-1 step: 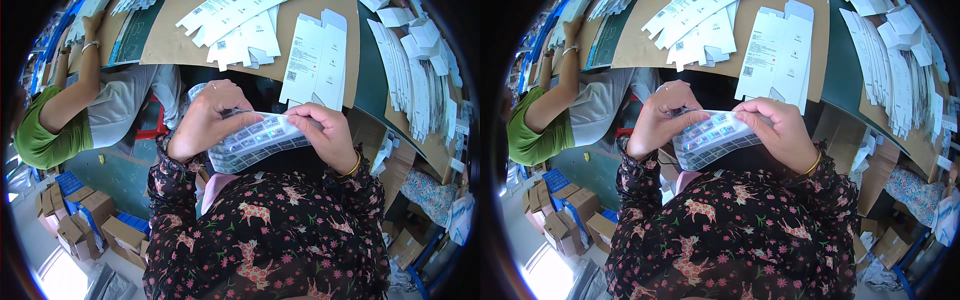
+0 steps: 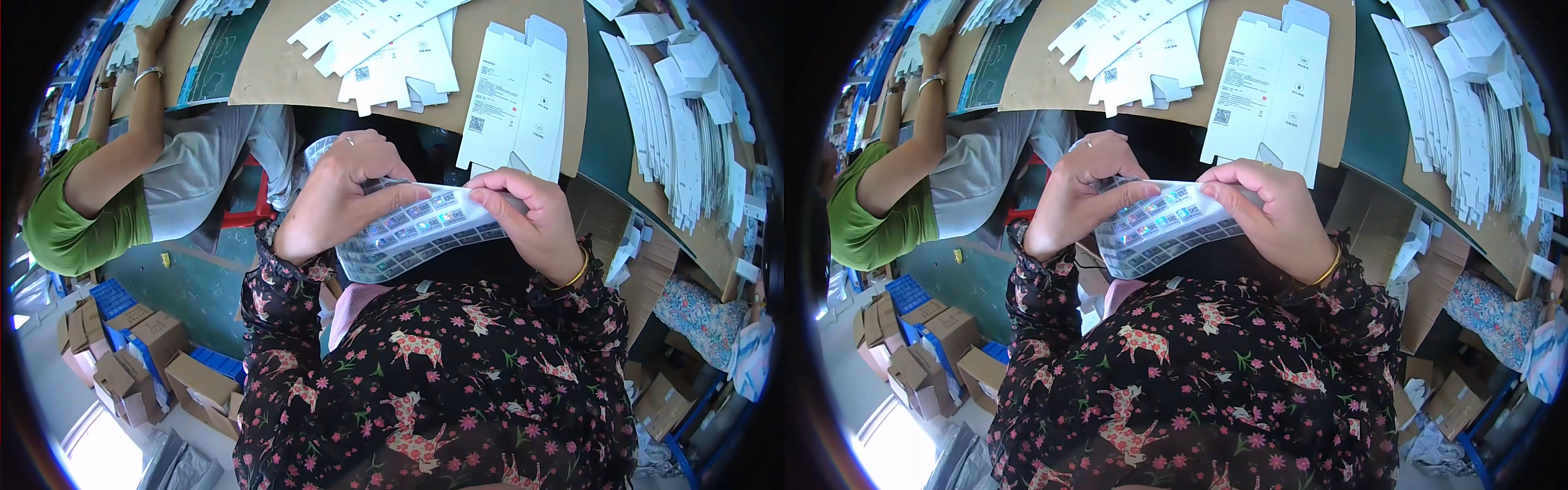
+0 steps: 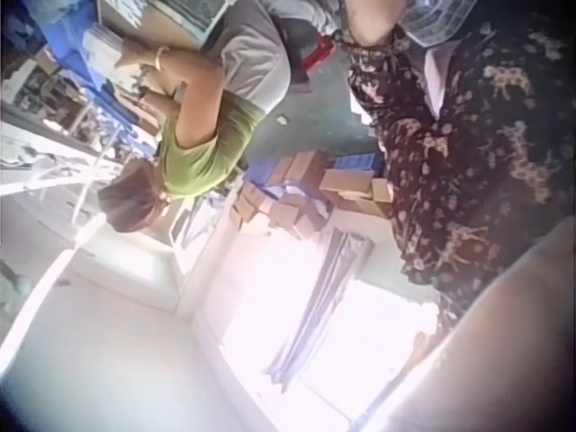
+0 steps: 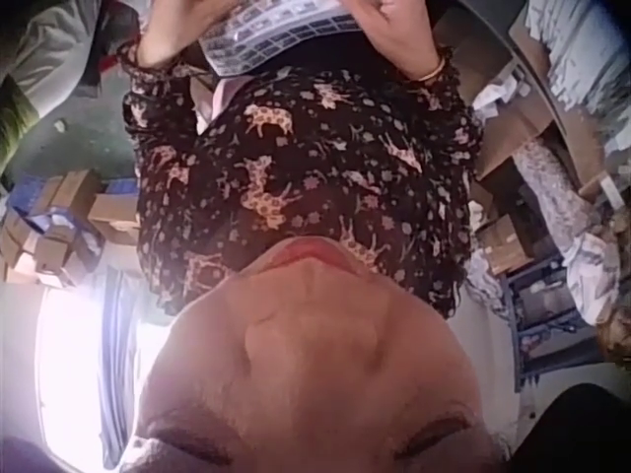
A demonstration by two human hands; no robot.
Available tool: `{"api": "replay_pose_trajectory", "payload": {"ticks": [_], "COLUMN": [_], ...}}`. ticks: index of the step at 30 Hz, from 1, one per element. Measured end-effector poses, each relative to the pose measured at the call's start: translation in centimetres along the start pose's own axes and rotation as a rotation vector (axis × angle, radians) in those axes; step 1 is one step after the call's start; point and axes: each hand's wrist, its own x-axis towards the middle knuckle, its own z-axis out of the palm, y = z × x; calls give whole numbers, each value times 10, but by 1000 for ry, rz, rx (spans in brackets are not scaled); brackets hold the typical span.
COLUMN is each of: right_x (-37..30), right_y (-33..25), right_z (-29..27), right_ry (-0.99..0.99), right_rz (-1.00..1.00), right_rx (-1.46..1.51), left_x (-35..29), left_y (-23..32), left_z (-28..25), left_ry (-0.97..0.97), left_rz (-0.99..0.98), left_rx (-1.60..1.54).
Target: The person peels a sticker from a sheet by hand, presses it onto a flat cardboard box, and sets the box aside. They then repeat the process with a second box before moving the materials.
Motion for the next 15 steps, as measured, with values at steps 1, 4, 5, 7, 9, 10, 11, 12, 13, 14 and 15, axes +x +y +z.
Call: {"api": "replay_pose_trajectory", "payload": {"ticks": [1,4,5,7,9,10,11,12,13,14,15], "right_x": [0,-1,-1,-1,0,1,4,6,7,9,10], "right_y": [0,5,6,7,6,5,1,-4,-8,-10,-12], "right_z": [0,1,-1,-5,-7,-8,-9,-8,-7,-6,-4], "right_ry": [0,58,89,102,127,128,166,204,242,244,207], "right_rz": [-14,6,13,-44,-154,-153,-222,-286,-351,-347,-359], "right_rx": [-21,16,34,-51,-217,-218,-287,-355,-424,-425,-404], "left_x": [-1,1,0,-2,-2,-1,0,1,3,6,8], "left_y": [4,12,7,0,0,0,1,2,5,8,11], "left_z": [2,4,4,5,7,7,6,8,10,11,13], "left_ry": [37,108,133,179,156,134,113,109,98,88,79], "left_rz": [-54,-165,-139,-90,-84,-74,-64,-63,-43,-23,-4], "left_rx": [-31,-99,-87,-67,-81,-92,-102,-106,-82,-57,-32]}}
